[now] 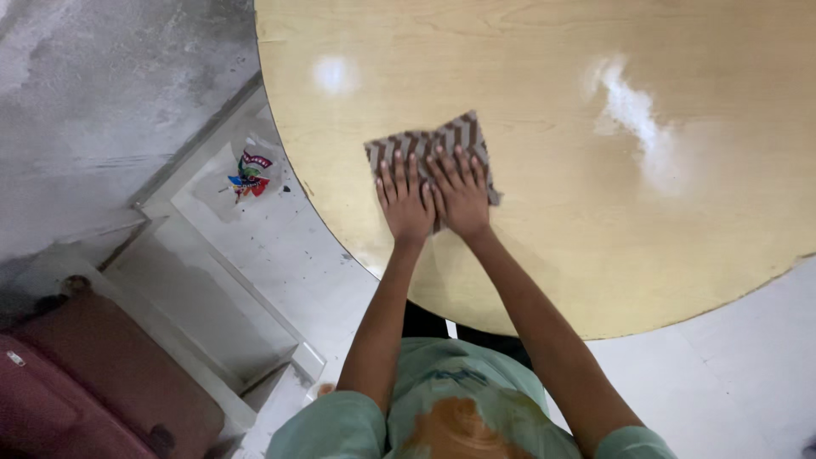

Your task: The person wipes a round wooden table with a patterned cloth. They spray liquid from an orange spray bottle onto the table and continue wiping the surface.

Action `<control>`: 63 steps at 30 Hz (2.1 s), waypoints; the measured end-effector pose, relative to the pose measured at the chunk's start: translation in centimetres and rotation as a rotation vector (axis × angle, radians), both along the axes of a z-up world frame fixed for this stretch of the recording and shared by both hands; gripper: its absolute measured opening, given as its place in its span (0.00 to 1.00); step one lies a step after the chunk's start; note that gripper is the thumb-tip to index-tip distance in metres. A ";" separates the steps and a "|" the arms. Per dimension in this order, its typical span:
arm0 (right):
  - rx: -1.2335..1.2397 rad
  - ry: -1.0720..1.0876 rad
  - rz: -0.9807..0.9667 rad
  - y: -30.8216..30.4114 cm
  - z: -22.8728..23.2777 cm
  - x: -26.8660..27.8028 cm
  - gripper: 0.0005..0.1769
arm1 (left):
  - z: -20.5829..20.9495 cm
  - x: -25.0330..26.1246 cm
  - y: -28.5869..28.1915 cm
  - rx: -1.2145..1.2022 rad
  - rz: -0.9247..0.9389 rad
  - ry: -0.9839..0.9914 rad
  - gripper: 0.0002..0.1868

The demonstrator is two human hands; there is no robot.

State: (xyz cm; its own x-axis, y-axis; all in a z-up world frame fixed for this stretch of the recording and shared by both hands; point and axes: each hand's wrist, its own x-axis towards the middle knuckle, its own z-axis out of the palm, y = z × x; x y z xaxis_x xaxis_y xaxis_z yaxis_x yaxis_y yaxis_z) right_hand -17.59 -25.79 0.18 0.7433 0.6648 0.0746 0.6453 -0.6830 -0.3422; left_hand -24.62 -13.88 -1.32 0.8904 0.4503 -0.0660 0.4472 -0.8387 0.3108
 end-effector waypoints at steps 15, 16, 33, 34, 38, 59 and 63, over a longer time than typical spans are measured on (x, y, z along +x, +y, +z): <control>-0.163 -0.052 -0.426 -22.7 -2.0 7.4 0.34 | 0.3 14.0 -19.8 -0.076 -0.448 -0.111 0.34; -0.146 -0.053 -0.454 -21.4 -2.1 10.0 0.33 | 0.3 16.5 -18.6 -0.078 -0.437 -0.140 0.33; -0.085 -0.057 0.043 -8.6 0.6 5.5 0.30 | 0.0 4.7 -10.6 0.023 0.104 -0.069 0.33; -0.080 -0.041 0.051 -10.9 0.5 4.2 0.30 | -0.2 3.3 -12.7 0.019 0.092 -0.042 0.33; -0.058 0.016 0.006 -20.7 -0.2 1.0 0.29 | -0.3 1.6 -21.3 -0.001 -0.050 0.040 0.36; -0.019 -0.112 0.135 -31.7 -1.4 17.9 0.32 | -1.4 15.4 -31.9 0.083 0.116 -0.141 0.34; -0.041 -0.037 0.179 -39.2 -1.5 11.9 0.31 | -1.6 9.3 -41.0 0.081 0.127 -0.068 0.33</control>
State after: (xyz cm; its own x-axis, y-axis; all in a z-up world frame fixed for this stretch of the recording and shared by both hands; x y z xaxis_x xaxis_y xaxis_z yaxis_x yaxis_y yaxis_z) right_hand -5.73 -64.97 -1.34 0.6100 0.7893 0.0698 0.7695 -0.5691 -0.2898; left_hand -15.28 -54.85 -2.92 0.8274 0.5606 0.0336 0.5310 -0.8004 0.2781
